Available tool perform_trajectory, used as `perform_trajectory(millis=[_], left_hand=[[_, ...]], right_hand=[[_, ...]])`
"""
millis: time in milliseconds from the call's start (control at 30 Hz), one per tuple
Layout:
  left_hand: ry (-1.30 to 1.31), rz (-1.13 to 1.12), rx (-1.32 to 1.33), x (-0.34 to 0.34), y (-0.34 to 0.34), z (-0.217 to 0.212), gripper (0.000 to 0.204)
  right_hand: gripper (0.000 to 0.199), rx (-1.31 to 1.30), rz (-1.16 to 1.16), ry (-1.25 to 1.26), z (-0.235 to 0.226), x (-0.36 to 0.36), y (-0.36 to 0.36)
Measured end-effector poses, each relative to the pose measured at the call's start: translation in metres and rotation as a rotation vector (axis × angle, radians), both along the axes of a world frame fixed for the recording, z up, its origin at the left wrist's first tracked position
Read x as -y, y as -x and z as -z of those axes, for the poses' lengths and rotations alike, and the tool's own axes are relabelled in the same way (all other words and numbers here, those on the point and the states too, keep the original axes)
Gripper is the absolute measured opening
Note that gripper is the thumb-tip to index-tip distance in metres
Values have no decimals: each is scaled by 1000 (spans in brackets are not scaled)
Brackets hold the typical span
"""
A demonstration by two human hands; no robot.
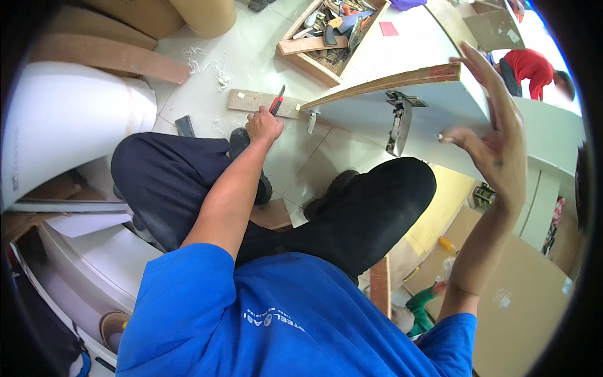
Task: The person assembles a cabinet door by attaching hinges and applying edge banding. They handle a wooden door panel, metal hinges, and a strip of white edge banding, positioning and pressing the banding along the door edge.
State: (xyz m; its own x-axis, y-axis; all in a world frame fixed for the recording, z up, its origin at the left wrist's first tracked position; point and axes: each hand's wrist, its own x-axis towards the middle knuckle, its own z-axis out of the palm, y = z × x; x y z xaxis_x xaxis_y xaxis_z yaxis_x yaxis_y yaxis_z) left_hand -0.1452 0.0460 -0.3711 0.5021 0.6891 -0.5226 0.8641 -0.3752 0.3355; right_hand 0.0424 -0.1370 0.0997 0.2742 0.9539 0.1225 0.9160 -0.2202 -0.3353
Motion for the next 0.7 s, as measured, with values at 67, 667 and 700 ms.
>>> perform_trajectory(millis=[67,667,700], left_hand=[[104,-25,-4,8,1,7,47],[312,-74,290,67,8,22,36],[311,-74,283,69,8,22,36]], right_hand=[[95,-2,5,53,-1,-19,5],[46,-6,333,84,8,-44,32],[46,-8,317,70,7,-43,35]])
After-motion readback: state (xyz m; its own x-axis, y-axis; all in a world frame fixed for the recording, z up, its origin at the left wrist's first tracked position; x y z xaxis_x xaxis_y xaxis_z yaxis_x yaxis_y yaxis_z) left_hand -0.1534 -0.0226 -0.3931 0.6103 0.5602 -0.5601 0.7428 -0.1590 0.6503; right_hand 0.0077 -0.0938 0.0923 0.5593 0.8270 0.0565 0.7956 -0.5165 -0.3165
